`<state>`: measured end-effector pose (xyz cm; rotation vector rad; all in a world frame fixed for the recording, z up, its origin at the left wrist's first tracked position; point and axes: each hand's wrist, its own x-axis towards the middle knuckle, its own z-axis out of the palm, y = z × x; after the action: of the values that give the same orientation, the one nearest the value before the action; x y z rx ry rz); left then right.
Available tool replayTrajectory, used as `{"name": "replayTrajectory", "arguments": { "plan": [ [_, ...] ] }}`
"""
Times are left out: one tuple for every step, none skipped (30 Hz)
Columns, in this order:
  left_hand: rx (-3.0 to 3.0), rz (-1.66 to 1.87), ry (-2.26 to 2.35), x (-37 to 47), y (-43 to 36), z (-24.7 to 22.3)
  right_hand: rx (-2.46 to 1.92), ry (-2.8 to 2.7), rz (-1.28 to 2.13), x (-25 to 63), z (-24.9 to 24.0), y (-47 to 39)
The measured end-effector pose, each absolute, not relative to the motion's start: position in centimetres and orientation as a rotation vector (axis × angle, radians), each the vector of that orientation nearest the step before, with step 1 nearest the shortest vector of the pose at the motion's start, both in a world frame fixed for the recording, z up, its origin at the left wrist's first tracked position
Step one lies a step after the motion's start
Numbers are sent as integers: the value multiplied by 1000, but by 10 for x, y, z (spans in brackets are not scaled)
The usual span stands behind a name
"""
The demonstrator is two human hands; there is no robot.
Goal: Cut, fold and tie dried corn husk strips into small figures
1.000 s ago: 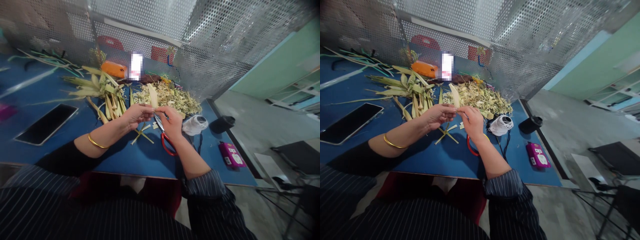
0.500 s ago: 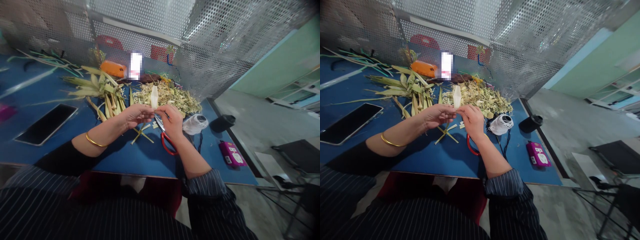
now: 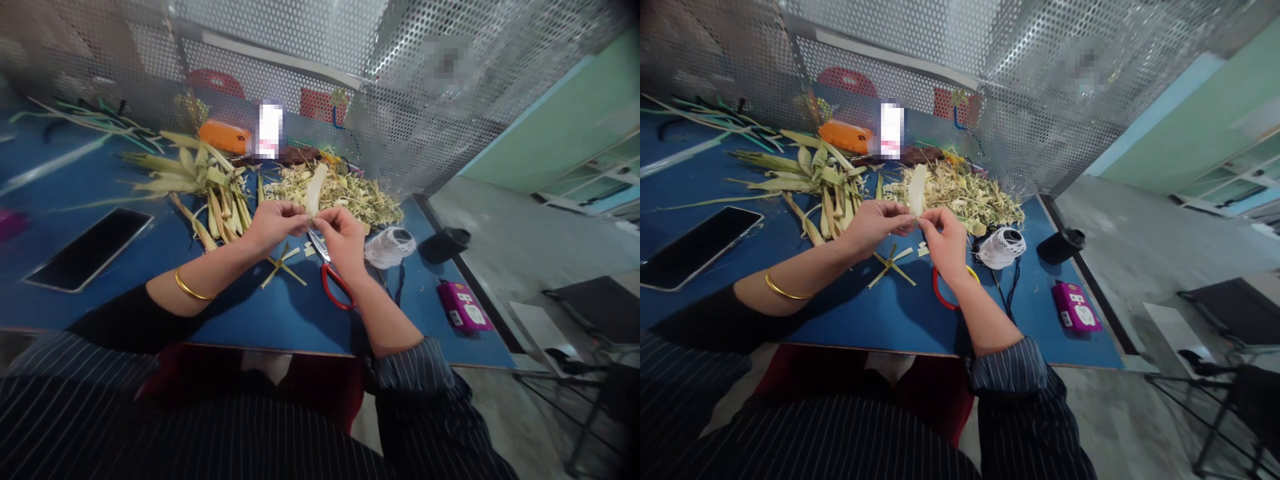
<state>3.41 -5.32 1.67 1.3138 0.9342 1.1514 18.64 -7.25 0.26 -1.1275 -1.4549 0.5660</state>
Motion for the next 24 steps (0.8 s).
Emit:
{"name": "replayTrajectory", "arguments": {
  "plan": [
    [1305, 1155, 937, 34, -53, 17, -1115, -1418, 613, 186, 2, -72],
    [1297, 1157, 939, 35, -53, 16, -1102, -1385, 656, 186, 2, -71],
    [1290, 1156, 940, 35, -53, 16, -1088, -1360, 693, 186, 1, -70],
    [1287, 1153, 939, 35, -53, 16, -1074, -1344, 720, 185, 1, -70],
    [1285, 1149, 937, 35, -53, 17, -1063, -1333, 736, 185, 0, -69],
    [1283, 1144, 935, 35, -53, 17, -1054, -1320, 746, 185, -1, -69],
    [1280, 1141, 935, 35, -54, 17, -1045, -1307, 755, 185, -1, -68],
    [1273, 1141, 936, 36, -55, 18, -1036, -1293, 762, 185, -2, -68],
    [1263, 1142, 935, 36, -56, 18, -1030, -1281, 766, 185, -2, -67],
    [1259, 1140, 928, 36, -56, 18, -1028, -1270, 768, 185, -2, -67],
    [1262, 1137, 914, 37, -57, 18, -1027, -1261, 770, 185, -2, -67],
    [1273, 1140, 898, 37, -57, 17, -1028, -1255, 771, 185, -2, -67],
    [1292, 1147, 884, 38, -58, 16, -1032, -1252, 771, 185, -2, -67],
    [1311, 1165, 879, 38, -58, 16, -1041, -1254, 767, 185, -1, -67],
    [1326, 1186, 883, 39, -58, 15, -1050, -1258, 764, 185, -1, -67],
    [1332, 1206, 894, 39, -58, 15, -1054, -1261, 766, 186, -1, -67],
    [1331, 1218, 907, 40, -59, 16, -1053, -1263, 775, 186, -1, -67],
    [1329, 1218, 916, 40, -59, 17, -1047, -1265, 791, 186, 0, -68],
    [1328, 1213, 920, 40, -60, 18, -1041, -1266, 810, 186, 0, -68],
    [1333, 1205, 919, 39, -60, 19, -1036, -1267, 829, 187, 0, -68],
    [1342, 1198, 914, 39, -61, 21, -1036, -1267, 845, 187, 1, -68],
    [1351, 1197, 912, 39, -61, 22, -1041, -1266, 856, 187, 1, -68],
    [1359, 1199, 914, 39, -61, 23, -1047, -1266, 866, 187, 2, -67],
    [1366, 1200, 919, 39, -61, 23, -1050, -1266, 877, 187, 2, -67]
  ]
}}
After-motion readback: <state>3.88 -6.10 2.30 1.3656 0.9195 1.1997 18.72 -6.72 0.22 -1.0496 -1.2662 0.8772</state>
